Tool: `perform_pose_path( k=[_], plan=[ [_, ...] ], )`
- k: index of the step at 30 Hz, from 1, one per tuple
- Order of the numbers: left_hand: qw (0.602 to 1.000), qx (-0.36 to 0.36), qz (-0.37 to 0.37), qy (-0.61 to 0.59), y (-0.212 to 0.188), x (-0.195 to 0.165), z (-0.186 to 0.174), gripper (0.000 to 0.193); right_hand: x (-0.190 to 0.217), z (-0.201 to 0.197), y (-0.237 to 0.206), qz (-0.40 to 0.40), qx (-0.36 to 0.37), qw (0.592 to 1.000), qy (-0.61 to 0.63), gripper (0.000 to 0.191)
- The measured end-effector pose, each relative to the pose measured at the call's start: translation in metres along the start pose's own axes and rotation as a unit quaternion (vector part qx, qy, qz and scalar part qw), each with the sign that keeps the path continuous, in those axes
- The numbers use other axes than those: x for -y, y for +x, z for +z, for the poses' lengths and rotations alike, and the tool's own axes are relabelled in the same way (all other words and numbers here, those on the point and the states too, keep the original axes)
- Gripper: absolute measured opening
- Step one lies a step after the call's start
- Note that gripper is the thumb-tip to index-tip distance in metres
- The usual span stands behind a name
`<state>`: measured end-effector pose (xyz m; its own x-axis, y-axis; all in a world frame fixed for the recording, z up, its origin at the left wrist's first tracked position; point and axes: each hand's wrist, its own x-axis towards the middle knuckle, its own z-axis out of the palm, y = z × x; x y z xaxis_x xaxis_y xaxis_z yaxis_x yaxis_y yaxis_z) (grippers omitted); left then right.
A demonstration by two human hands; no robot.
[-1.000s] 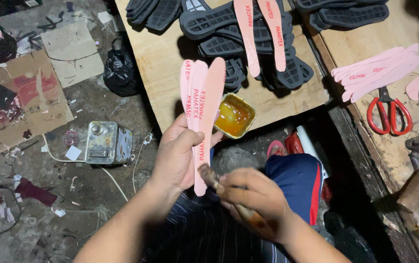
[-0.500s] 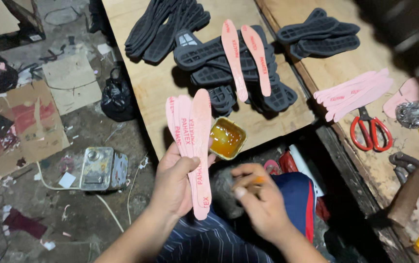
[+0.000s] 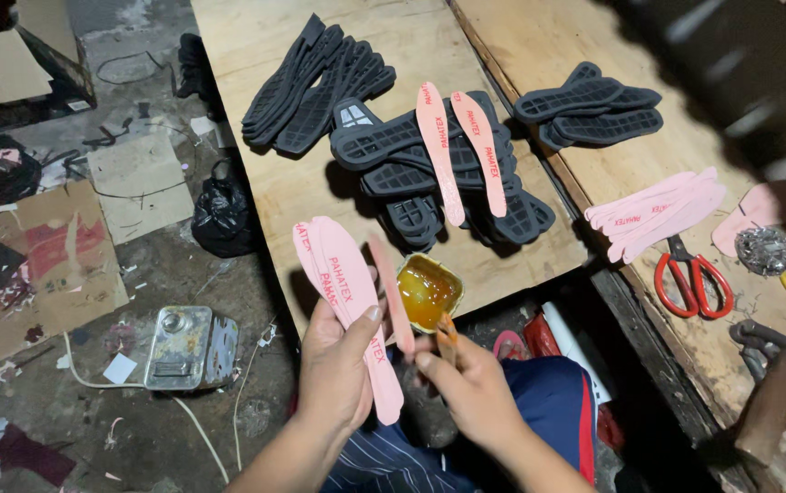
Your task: The person holds a pink insole and brushes yellow glue from a container onto its surface, coating several insoles one at a time. They then place a glued insole into a shoe, press it down, and tap it with a hammer to seat it, before setting the shoe aside.
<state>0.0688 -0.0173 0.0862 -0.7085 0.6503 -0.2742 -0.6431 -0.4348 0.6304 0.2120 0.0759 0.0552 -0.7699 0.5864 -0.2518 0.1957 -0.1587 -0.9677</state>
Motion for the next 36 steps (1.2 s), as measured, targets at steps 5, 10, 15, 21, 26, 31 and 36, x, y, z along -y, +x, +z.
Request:
perform_pose_path(
  k=[5,10,15,21,26,31,36],
  plan=[
    [0.996,-0.032,-0.058,0.064,0.044,0.007,-0.005,0.032,0.006,0.008,0.030,-0.025,0.041,0.997,0.066,0.041],
    [0.992,-0.076,-0.079,0.063,0.056,0.023,-0.024,0.037,-0.008,0.003,0.034,-0.020,-0.129,0.990,-0.054,0.029],
    [0.993,-0.082,-0.079,0.029,0.049,0.027,-0.040,0.043,-0.006,-0.030,0.035,-0.170,-0.232,0.944,-0.161,0.019],
    [0.996,-0.018,-0.080,-0.030,0.024,0.008,-0.060,0.044,0.023,-0.051,0.027,-0.280,-0.182,0.893,-0.303,0.025],
    [0.993,-0.006,-0.119,0.018,-0.005,0.001,-0.059,0.047,0.035,-0.028,0.048,-0.282,-0.102,0.870,-0.391,0.021],
    [0.989,0.030,-0.130,0.063,-0.022,-0.012,-0.062,0.052,0.039,-0.022,0.047,-0.318,-0.114,0.852,-0.400,0.020],
    [0.981,0.088,-0.132,0.112,-0.029,-0.020,-0.064,0.066,0.045,-0.033,0.015,-0.327,-0.165,0.873,-0.323,0.022]
  ],
)
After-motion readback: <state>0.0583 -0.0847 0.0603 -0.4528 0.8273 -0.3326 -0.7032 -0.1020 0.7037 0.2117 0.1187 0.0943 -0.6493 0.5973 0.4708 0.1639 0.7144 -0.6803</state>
